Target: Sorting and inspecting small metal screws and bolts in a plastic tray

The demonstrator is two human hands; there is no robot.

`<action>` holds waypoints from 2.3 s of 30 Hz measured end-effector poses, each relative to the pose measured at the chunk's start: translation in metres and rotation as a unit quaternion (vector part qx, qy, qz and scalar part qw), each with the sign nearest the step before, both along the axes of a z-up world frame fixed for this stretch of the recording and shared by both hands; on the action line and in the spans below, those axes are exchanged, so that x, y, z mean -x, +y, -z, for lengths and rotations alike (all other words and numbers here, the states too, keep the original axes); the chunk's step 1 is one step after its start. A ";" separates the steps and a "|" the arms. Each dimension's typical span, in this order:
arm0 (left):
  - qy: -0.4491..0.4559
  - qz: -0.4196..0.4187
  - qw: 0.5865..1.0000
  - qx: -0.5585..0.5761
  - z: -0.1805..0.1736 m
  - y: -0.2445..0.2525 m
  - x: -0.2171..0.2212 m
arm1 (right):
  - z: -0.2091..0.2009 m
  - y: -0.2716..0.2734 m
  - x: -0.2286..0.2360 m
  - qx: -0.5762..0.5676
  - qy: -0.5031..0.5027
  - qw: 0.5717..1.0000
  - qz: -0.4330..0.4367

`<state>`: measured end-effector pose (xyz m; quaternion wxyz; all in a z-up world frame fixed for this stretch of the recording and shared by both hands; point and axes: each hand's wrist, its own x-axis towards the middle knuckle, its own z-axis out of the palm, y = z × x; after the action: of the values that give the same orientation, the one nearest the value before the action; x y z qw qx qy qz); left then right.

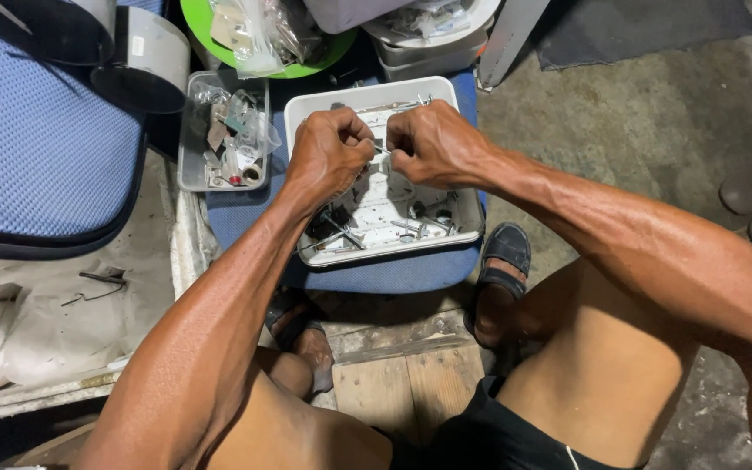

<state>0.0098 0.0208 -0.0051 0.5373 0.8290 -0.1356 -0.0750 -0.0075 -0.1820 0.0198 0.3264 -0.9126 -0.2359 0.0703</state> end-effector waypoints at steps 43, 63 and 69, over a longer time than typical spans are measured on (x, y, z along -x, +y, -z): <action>-0.213 0.080 0.898 -0.377 0.027 -0.012 -0.034 | 0.071 -0.048 -0.043 0.179 -0.268 0.944 -0.073; 0.068 0.014 0.985 -0.159 -0.026 -0.010 -0.008 | -0.044 -0.051 -0.004 -0.163 0.158 0.974 -0.029; 0.109 0.001 0.982 -0.152 -0.038 -0.015 0.000 | -0.039 -0.038 -0.005 -0.119 0.129 0.983 -0.056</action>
<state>0.0101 0.0061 0.0331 0.4163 0.8879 -0.0645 -0.1850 -0.0030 -0.2199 0.0584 0.4558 -0.8359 -0.2496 0.1767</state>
